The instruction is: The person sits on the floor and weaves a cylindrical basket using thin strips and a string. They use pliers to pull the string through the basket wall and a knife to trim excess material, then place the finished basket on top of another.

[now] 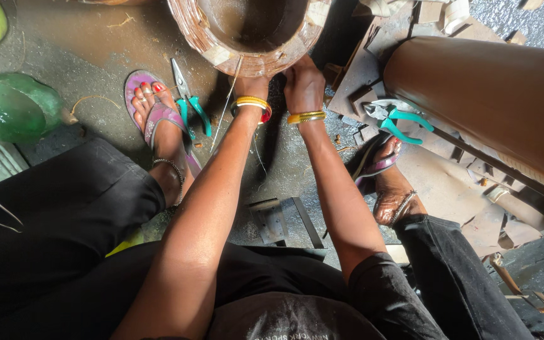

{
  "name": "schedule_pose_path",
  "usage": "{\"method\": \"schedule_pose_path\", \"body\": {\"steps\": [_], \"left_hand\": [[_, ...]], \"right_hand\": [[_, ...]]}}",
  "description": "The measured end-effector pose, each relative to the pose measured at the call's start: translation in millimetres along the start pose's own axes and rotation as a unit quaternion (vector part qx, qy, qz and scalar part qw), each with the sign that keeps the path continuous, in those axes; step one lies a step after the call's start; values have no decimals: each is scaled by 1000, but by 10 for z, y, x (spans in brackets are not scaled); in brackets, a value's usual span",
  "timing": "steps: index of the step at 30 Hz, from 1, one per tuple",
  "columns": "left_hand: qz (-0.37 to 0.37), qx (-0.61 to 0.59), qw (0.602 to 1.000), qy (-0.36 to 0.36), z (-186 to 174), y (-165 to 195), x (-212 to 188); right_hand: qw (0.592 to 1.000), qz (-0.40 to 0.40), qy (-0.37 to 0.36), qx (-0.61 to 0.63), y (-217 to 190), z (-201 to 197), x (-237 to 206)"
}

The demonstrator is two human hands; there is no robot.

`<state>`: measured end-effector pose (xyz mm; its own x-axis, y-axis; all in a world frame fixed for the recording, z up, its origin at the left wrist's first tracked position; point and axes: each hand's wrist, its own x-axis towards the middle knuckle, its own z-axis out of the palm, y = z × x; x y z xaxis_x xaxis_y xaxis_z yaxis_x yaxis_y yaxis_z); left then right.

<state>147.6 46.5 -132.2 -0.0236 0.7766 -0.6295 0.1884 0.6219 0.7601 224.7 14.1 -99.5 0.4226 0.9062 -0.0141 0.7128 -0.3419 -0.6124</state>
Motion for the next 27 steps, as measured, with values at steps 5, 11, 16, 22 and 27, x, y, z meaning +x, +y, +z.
{"method": "schedule_pose_path", "body": {"steps": [5, 11, 16, 22, 27], "left_hand": [[9, -37, 999, 4, -33, 25, -14], [58, 27, 998, 18, -116, 29, 1], [33, 12, 999, 26, -159, -2, 1], [59, 17, 998, 35, -172, 38, 4], [52, 70, 995, 43, -212, 90, -2]], "right_hand": [[788, 416, -82, 446, -30, 37, 79], [983, 180, -7, 41, -154, 15, -105], [987, -95, 13, -130, -221, -23, -154], [991, -97, 32, -80, -232, 23, -109], [906, 332, -30, 262, -211, 125, -3]]}}
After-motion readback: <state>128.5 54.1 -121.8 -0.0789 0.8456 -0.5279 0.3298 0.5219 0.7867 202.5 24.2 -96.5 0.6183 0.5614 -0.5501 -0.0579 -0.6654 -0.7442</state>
